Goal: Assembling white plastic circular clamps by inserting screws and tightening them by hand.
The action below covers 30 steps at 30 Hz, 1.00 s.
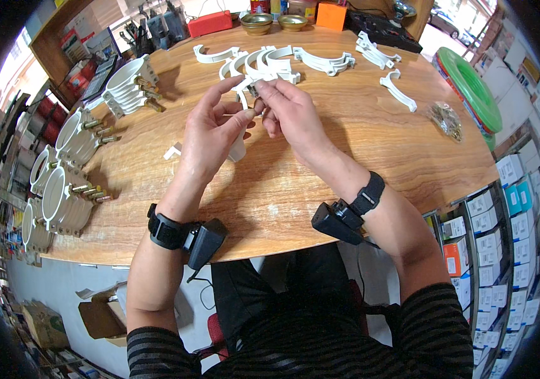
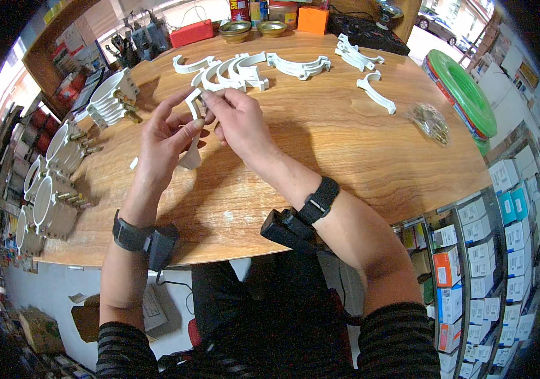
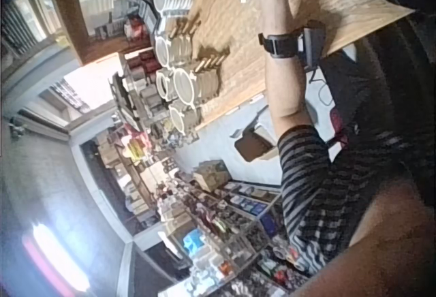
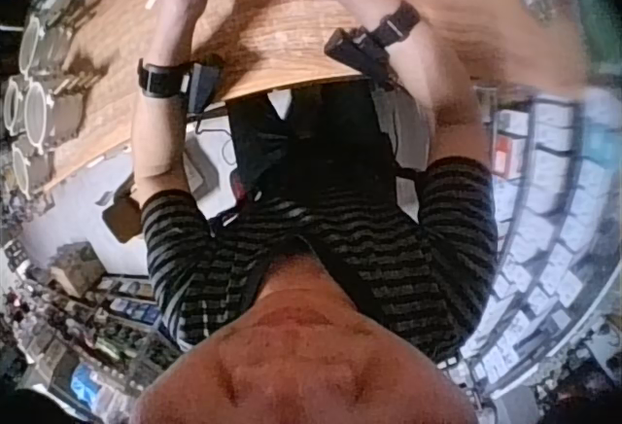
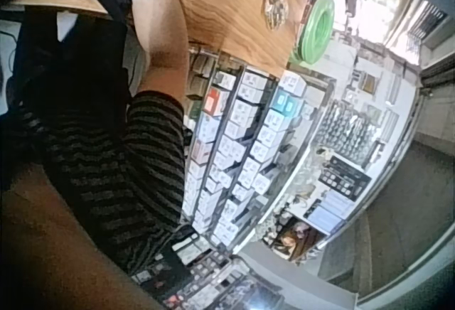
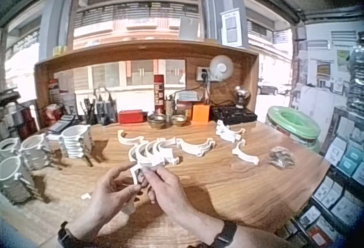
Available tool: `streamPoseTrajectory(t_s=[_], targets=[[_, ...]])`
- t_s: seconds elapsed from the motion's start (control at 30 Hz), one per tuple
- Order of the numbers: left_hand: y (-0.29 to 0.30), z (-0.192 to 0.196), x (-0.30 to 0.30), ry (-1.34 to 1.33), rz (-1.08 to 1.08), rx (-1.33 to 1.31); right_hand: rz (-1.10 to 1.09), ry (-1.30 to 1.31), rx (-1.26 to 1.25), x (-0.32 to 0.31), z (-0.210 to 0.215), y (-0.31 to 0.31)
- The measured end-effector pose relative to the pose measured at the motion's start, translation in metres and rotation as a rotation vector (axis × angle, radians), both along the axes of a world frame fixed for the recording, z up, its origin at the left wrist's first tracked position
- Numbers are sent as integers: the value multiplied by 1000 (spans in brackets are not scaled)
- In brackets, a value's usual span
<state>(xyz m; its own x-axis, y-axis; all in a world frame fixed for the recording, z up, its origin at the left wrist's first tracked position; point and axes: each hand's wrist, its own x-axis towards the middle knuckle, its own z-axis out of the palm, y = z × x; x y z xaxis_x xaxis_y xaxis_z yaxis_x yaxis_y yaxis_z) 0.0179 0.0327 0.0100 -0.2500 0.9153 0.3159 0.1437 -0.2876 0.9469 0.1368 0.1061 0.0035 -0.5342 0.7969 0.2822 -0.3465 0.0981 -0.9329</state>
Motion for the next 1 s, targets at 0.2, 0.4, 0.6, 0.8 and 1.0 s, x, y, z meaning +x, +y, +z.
streamPoseTrajectory(t_s=[0.2,0.4,0.6,0.8,1.0], targets=[[1,-1,-1,8,8,3,53,-45,-12,0,-1,1],[0,0,0,7,11,-12,-56,-115,77,-1,3,-2],[0,0,0,1,13,-8,28,-22,-45,2,1,-1],[1,-1,-1,16,11,4,68,-87,-25,3,0,0],[1,-1,-1,15,1,-2,-30,-179,115,0,1,1]])
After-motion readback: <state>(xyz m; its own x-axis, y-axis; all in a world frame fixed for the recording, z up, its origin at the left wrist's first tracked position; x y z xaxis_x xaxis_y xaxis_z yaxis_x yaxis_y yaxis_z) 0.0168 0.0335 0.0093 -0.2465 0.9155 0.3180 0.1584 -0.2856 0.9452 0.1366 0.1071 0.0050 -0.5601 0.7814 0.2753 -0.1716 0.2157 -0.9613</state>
